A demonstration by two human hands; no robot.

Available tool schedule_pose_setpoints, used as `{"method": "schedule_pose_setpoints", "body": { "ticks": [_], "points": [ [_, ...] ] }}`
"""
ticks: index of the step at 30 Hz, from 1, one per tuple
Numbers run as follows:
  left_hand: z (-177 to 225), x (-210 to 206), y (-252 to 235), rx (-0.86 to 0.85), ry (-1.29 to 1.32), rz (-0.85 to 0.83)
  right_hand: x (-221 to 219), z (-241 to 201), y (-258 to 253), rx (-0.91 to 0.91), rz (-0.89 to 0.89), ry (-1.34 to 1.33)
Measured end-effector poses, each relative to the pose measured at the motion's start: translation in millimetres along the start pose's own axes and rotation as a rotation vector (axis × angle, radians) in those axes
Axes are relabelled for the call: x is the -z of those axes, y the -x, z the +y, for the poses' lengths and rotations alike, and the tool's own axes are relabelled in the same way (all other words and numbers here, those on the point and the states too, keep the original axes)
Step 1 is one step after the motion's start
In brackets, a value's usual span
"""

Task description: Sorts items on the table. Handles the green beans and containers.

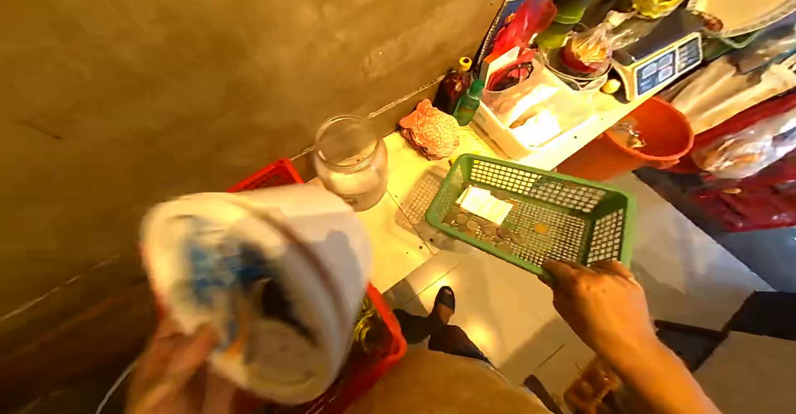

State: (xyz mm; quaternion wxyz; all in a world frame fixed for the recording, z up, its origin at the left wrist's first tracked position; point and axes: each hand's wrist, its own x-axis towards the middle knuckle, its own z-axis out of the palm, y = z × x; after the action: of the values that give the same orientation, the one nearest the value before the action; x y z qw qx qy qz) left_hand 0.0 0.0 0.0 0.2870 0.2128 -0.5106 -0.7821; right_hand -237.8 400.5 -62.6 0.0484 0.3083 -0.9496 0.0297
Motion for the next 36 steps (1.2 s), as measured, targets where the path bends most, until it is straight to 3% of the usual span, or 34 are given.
{"method": "schedule_pose_setpoints", "body": {
  "ticks": [5, 10, 13, 17, 21, 24, 29, 33, 36],
  "points": [
    [-86.6, -103.6, -32.7, 0.22, -0.295, 0.102, -45.7, 27.9, -13.3, -0.219, -0.319, -0.113],
    [-160.5, -139.0, -72.7, 0.348, -0.62, 0.159, -46.6, 19.5, -44.2, -0.15, -0.709, -0.183],
    [-184.2, -143.6, -80.7, 0.32, -0.912, 0.154, -58.9, 11.2, -64.8, -0.07, -0.764, -0.228],
    [-182.8, -164.1, -74.5, 0.272, -1.433, 0.112, -80.7, 4.3, -96.1, 0.007, -0.794, -0.258],
    [-190.8, -169.5, -57.9, 0.055, -1.574, 0.003, -95.9, 21.3, -121.4, 0.075, -0.887, -0.415],
    [-197.7, -170.2, -46.1, -0.071, -1.652, -0.076, -85.8, 50.3, -143.3, 0.06, -0.837, -0.58],
    [-213.6, -177.3, -51.1, -0.109, -1.782, -0.158, -119.3, 75.1, -197.5, 0.118, -0.388, -0.434],
    [-213.1, -178.9, -57.6, 0.034, -1.734, -0.218, -157.3, 80.0, -234.4, 0.203, -0.484, -0.301],
    [-207.7, -168.0, -52.9, -0.014, -1.597, -0.261, -153.6, 75.1, -242.1, 0.205, -0.52, -0.277]
  ]
}}
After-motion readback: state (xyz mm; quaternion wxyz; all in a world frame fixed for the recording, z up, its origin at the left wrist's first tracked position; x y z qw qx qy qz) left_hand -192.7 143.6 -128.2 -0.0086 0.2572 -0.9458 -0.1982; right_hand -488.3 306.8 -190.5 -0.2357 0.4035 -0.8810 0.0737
